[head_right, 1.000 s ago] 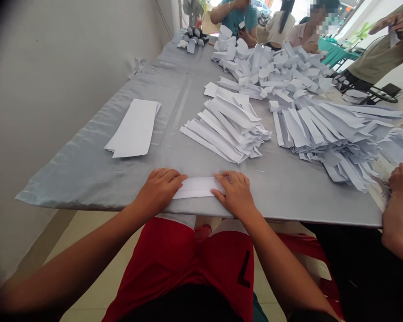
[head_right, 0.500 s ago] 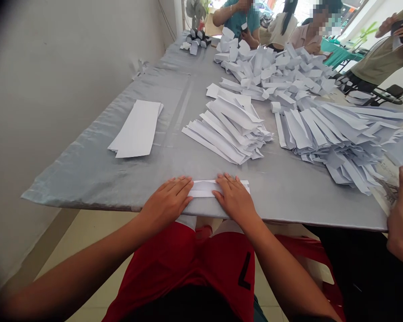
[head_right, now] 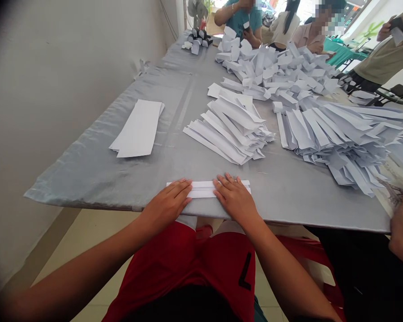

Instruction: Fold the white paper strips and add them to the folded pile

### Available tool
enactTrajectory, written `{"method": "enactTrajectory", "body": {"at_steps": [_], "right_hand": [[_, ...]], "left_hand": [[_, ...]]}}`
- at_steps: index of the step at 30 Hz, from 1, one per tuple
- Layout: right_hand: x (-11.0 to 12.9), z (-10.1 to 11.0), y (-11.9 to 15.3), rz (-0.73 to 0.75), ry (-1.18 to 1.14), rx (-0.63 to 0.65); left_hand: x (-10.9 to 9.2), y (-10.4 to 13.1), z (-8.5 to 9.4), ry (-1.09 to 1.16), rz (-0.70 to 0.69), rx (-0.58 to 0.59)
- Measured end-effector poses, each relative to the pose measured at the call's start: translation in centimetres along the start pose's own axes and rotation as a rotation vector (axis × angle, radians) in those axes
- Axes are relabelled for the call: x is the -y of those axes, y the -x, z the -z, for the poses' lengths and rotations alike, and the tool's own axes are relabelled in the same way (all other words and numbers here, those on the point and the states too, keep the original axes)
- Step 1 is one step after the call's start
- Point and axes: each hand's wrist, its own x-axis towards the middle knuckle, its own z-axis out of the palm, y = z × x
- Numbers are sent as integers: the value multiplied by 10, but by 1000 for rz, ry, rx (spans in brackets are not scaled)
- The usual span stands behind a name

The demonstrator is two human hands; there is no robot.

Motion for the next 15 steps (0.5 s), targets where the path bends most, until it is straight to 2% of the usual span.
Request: {"method": "enactTrajectory", "body": {"at_steps": [4,10,15], "right_hand": [[4,2,-3,9,-8,-1],[14,3,-12,157,-42,53],[12,3,-12,168,-48,73]], "left_hand": [[0,0,-1,7,11,-2],[0,0,-1,-12,-20,-77],[1,0,0,3,-7,-52]]}}
